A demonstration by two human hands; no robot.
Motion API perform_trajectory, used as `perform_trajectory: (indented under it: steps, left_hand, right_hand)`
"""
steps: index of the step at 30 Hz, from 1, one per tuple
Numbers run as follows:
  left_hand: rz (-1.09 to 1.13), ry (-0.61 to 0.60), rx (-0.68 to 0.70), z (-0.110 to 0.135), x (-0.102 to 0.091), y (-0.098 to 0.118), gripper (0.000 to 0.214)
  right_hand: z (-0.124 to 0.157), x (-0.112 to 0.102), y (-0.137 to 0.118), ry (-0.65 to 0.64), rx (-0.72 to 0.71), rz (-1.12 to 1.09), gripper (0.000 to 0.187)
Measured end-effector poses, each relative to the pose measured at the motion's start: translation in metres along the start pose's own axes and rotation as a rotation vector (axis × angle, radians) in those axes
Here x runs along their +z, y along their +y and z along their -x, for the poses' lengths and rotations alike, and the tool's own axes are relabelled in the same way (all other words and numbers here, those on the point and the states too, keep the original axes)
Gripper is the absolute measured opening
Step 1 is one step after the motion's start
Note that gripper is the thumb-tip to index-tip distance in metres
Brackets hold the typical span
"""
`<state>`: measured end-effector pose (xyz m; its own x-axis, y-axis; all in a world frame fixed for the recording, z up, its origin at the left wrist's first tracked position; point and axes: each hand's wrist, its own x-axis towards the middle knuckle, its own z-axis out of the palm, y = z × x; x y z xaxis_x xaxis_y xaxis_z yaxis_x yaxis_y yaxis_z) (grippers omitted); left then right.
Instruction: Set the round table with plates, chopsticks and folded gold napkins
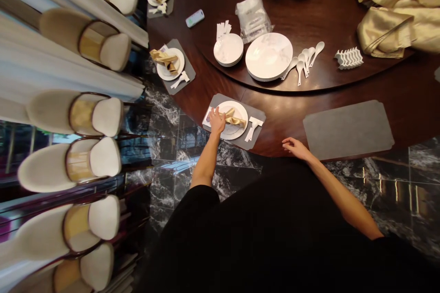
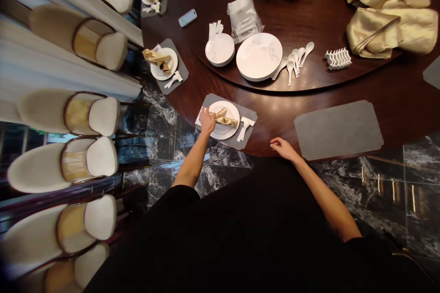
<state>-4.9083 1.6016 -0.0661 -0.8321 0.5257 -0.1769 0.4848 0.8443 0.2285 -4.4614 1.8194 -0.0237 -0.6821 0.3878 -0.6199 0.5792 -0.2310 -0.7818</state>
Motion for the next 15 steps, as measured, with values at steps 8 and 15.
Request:
perform_trajectory:
  steps: [8,15]
  left_hand:
    - [0.192,0.253,-0.474,0.047,0.038,0.002,0.053]
    - [0.373,0.183,-0.568,0.107,0.077,0.033,0.038]
  right_hand:
    - [-0.003,-0.014,0.010,0.045,0.063,-0.055,0.019]
    - [-0.033,-0.041,0.028,0.274,0.207,-0.389,0.008]
